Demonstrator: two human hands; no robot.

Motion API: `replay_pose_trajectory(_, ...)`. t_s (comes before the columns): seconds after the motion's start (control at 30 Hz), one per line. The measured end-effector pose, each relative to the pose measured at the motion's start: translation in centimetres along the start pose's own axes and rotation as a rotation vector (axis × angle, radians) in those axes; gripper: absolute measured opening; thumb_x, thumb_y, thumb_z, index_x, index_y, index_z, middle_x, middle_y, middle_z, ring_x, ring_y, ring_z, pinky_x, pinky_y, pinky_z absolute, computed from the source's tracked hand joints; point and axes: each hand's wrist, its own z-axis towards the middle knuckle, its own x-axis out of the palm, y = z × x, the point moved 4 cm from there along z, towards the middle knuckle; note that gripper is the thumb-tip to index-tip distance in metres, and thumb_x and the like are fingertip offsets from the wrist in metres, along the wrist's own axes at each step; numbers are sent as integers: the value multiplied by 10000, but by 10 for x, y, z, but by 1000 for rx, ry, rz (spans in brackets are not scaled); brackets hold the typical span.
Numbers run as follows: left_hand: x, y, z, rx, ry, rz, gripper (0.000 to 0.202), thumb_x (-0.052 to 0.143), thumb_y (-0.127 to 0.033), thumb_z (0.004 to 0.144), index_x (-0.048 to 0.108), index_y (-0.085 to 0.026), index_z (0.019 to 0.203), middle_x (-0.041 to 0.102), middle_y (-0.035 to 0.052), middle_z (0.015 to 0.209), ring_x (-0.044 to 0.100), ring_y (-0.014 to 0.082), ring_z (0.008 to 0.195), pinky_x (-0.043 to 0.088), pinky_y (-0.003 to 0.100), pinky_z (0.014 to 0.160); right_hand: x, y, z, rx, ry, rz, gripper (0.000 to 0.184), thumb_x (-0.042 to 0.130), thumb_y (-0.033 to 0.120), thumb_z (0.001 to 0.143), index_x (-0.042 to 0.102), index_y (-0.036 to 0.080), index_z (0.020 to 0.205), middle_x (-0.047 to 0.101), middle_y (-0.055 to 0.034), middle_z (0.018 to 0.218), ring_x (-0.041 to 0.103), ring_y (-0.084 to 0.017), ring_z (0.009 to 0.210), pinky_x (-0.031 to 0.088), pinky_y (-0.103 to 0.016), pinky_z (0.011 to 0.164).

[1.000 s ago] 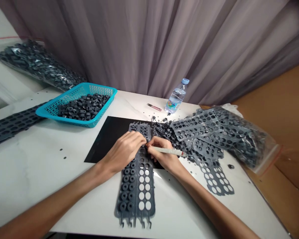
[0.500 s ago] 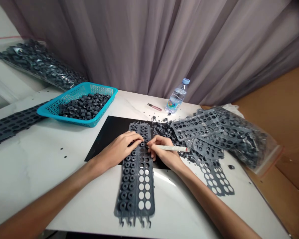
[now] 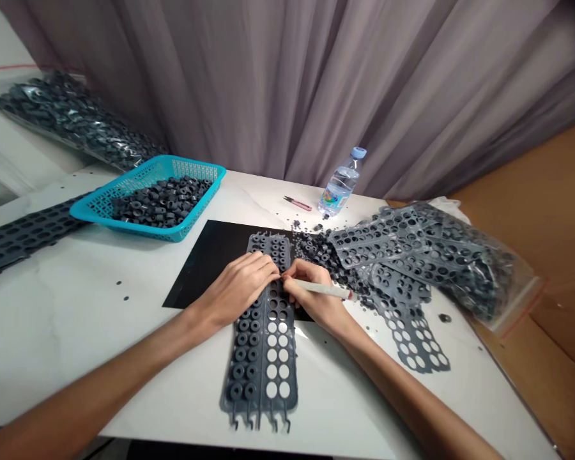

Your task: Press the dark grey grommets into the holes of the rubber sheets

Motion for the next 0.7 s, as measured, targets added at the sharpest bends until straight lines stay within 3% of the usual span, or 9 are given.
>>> replay_pose_trajectory(0.13, -16, 16, 2, -256, -305, -307, 216, 514, -323, 1059, 671, -188, 995, 710, 56, 1009, 655, 208, 975, 515, 375, 943, 1, 0, -2, 32, -19, 6, 100, 631, 242, 885, 612, 193, 801, 599, 31, 624, 539, -106, 519, 400, -193, 459)
replay_pose_trajectory(0.2, -22, 33, 1, -430, -364, -578, 234, 589, -402, 1017, 674, -185, 1023, 723, 59, 1016, 678, 207, 978, 537, 365, 931, 0, -3, 0, 84, -5, 76, 73, 620, 243, 885, 626, 190, 836, 638, 15, 672, 557, -108, 525, 431, -192, 456)
replay_pose_trajectory(0.3, -19, 48, -1, -587, -235, -996, 269, 662, -418, 970, 677, -172, 1078, 749, 83, 1072, 707, 213, 1034, 547, 377, 979, -3, -4, 3, 129, -6, 204, 117, 633, 292, 897, 644, 188, 949, 674, 1, 719, 564, -105, 497, 470, -200, 439)
replay_pose_trajectory(0.4, -11, 47, -4, -672, -97, -1259, 226, 708, -314, 947, 682, -170, 1120, 763, 112, 1169, 703, 222, 1160, 495, 392, 1111, -9, -4, 6, 135, -102, 273, 204, 670, 352, 896, 627, 189, 1012, 662, 11, 682, 543, -103, 452, 468, -202, 405)
replay_pose_trajectory(0.53, -2, 29, -7, -719, 37, -1423, 269, 710, -257, 952, 670, -156, 1198, 779, 138, 1182, 689, 236, 1234, 456, 395, 1179, -9, -5, 6, 104, -146, 268, 228, 690, 391, 902, 619, 196, 998, 658, 13, 691, 560, -112, 464, 498, -214, 409)
replay_pose_trajectory(0.7, 2, 11, -8, -708, 114, -1475, 269, 671, -266, 985, 683, -115, 1208, 773, 162, 1204, 684, 250, 1249, 448, 399, 1198, -15, -10, 7, 59, -175, 233, 218, 669, 400, 921, 622, 192, 969, 652, 8, 687, 563, -111, 455, 497, -218, 408)
